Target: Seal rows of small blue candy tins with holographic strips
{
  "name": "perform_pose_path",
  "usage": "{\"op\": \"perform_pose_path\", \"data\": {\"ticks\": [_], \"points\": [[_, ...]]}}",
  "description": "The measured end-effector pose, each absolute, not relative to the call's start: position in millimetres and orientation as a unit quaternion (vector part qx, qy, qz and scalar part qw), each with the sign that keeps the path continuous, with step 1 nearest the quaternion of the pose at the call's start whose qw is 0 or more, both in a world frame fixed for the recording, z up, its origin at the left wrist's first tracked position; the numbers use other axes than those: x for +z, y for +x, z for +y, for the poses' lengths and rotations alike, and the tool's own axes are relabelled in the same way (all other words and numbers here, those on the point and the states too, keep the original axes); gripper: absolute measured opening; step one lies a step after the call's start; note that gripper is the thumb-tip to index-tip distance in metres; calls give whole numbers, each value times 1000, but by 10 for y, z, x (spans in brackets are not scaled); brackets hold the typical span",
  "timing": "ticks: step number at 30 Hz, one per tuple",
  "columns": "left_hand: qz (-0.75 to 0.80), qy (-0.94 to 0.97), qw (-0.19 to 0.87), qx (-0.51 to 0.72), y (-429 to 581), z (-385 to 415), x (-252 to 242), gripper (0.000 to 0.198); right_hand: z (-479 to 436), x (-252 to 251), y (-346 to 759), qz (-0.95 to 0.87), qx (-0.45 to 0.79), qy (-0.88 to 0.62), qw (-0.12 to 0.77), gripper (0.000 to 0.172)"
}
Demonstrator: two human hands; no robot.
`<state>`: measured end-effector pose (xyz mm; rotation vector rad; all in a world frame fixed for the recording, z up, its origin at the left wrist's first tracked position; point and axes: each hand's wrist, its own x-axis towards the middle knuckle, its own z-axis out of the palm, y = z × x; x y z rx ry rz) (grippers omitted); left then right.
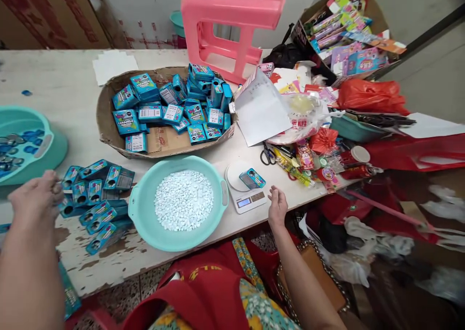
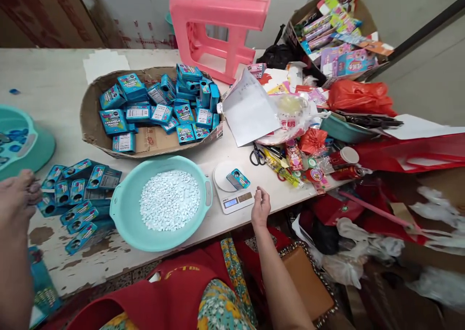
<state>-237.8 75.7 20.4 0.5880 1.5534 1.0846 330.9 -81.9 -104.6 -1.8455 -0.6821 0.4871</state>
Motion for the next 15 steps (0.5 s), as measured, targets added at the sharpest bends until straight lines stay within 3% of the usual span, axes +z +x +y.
{"op": "perform_pose_path", "data": {"ticks": [4,9,12,15], "points": [[522,178,634,543,-1841,559,113,41,-678,-978,3256,-322,209,-757,528,47],[472,80,753,451,-918,345,-255,31,-475,-922,3095,-371,226,-734,522,53],[499,32,770,396,-502,205,-489,21,-416,-878,3055,-370,238,-760,479,64],[514,46,767,381,-322,23,-579,24,-419,-798,3052,-361,218,-791,442,60]]}}
